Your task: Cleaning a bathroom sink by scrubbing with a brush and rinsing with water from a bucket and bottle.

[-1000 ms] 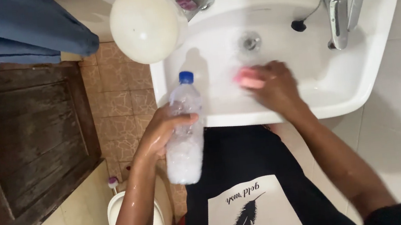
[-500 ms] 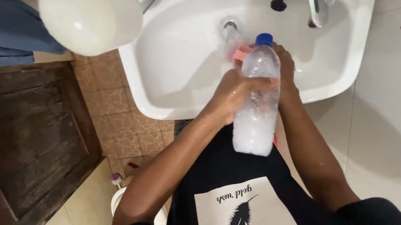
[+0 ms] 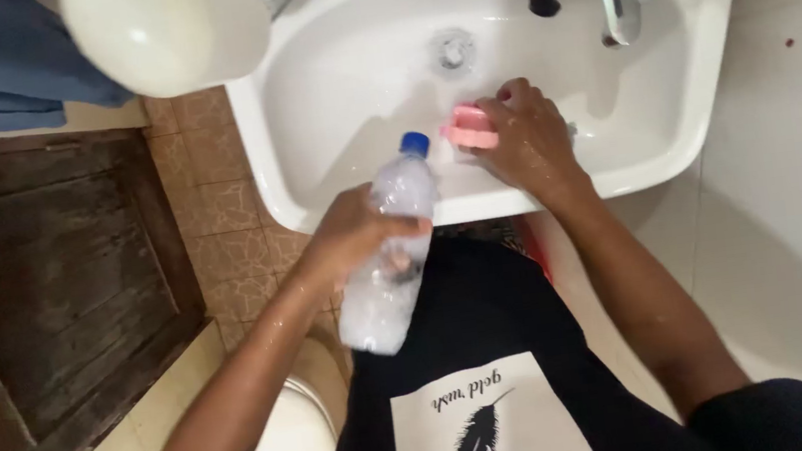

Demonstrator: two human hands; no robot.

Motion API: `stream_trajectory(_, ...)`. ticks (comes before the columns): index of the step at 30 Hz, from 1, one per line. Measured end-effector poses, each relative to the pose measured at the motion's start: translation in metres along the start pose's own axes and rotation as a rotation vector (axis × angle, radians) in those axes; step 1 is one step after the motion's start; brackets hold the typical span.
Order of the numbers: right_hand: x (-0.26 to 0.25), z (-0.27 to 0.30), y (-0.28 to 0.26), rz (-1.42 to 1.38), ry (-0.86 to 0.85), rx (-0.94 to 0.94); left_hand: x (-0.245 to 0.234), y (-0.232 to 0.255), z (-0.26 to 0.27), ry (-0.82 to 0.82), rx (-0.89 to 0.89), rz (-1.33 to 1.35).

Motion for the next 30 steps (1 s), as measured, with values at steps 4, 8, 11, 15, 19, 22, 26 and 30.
stream_trajectory(4, -0.013, 0.001, -0.004, -0.018, 0.093, -0.05, -0.015, 0.024, 0.068, 0.359, 0.414, -0.593)
stream_trajectory(8, -0.028, -0.019, 0.024, 0.032, 0.124, -0.165, -0.058, -0.016, 0.101, 0.629, 0.406, -0.655)
stream_trajectory(11, -0.033, -0.043, 0.042, 0.232, 0.284, -0.017, -0.095, -0.062, 0.122, 0.776, 0.721, -0.343)
stream_trajectory(15, 0.021, -0.093, -0.033, -0.421, 0.14, -0.048, -0.123, -0.099, 0.099, 0.793, 0.891, 0.037)
stream_trajectory(19, 0.025, -0.081, -0.136, -0.442, -0.094, -0.347, -0.141, -0.089, 0.094, 1.124, 0.916, 0.325)
stream_trajectory(22, 0.004, -0.055, -0.121, -0.231, -0.124, -0.529, -0.142, -0.077, 0.077, 1.125, 1.063, 0.479)
stream_trajectory(26, -0.028, -0.076, -0.061, -0.019, -0.002, -0.369, -0.128, -0.05, 0.069, 1.09, 1.314, 0.51)
stream_trajectory(30, 0.033, -0.114, -0.069, 0.133, 0.343, -0.461, -0.121, -0.028, 0.07, 1.155, 1.386, 0.481)
Point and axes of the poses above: each hand's wrist, its own z-axis away from the middle knuckle, its own x-axis out of the palm, y = z × x, the point moved 8 cm from there along -z, towards the middle knuckle, and after that the axes turned 14 degrees about -x, right-handed, at the moved point
